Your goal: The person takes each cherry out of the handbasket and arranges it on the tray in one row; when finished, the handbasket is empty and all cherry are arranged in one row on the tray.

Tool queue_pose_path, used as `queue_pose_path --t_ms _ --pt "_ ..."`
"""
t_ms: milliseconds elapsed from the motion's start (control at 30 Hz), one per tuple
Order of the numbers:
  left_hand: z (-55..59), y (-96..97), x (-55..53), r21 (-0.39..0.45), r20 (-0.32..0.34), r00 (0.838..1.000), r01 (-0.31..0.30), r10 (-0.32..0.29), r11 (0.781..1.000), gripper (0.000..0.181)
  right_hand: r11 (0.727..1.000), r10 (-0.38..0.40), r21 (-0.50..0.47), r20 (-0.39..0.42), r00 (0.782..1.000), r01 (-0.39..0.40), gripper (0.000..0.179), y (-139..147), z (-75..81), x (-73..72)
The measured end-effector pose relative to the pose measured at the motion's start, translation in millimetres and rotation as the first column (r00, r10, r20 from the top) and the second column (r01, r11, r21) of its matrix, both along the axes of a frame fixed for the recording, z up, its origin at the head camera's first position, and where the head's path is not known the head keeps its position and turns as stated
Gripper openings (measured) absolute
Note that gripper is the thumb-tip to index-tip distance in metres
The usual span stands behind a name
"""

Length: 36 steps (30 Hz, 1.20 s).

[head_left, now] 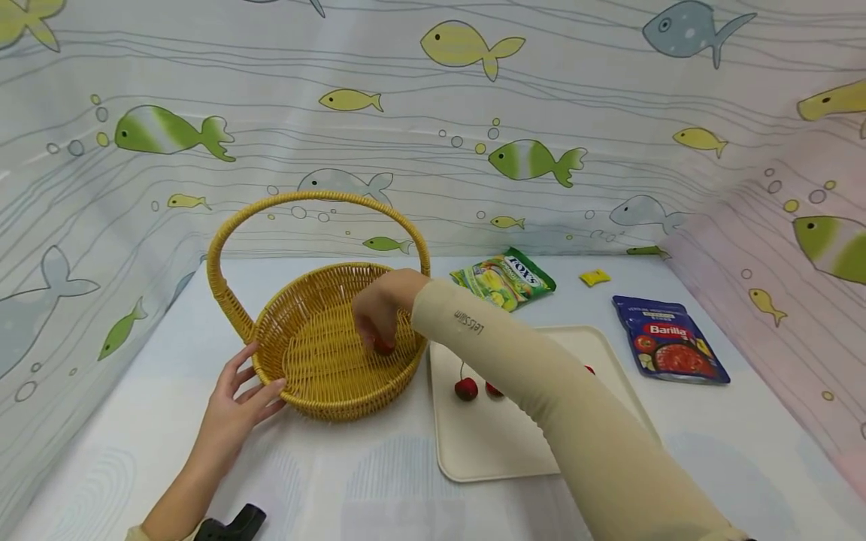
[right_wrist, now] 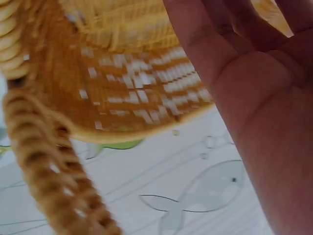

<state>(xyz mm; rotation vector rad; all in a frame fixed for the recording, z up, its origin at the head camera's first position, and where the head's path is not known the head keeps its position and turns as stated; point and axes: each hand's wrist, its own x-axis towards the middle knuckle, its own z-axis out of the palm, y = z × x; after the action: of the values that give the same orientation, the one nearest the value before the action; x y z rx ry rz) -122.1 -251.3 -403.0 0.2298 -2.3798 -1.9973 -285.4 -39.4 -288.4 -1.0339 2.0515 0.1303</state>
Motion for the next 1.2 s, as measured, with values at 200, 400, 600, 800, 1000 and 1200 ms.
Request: queue_pose_path --t_ms 200,400,600,800,1000,1200 --pt "-7.5 -5.4 -1.5 -0.018 -0.003 1.0 0.001 -0.001 1.0 0.079 0.978 0.122 -0.17 0.009 0.993 -0.118 0.026 3.9 14.1 12.6" --pt "-7.7 -5.2 -1.5 -0.015 -0.003 1.0 0.009 -0.009 1.0 0.079 0.923 0.161 -0.352 -0.005 0.987 -0.153 0.026 29.8 32.6 25.8" --pt "0.4 0.7 2.7 -0.036 0.01 1.0 0.001 0.0 0.999 0.08 0.903 0.14 -0.408 -0.022 0.99 -0.137 0.025 66.9 41.5 33.7" --pt "2.1 0.0 4.6 -0.028 0.028 1.0 -0.005 0.005 1.0 0.08 0.887 0.099 -0.447 -0.06 0.993 -0.115 0.024 108.7 39.7 39.4" --pt "-12.0 -7.7 0.9 -0.039 -0.023 1.0 0.011 -0.011 0.999 0.079 0.883 -0.001 -0.469 -0.033 0.999 -0.015 0.023 146.4 33.8 43.4" --pt "-6.6 -3.8 1.8 -0.026 0.003 1.0 0.002 -0.002 1.0 0.08 0.854 -0.06 -0.518 -0.031 0.998 0.035 0.019 181.6 19.9 47.9"
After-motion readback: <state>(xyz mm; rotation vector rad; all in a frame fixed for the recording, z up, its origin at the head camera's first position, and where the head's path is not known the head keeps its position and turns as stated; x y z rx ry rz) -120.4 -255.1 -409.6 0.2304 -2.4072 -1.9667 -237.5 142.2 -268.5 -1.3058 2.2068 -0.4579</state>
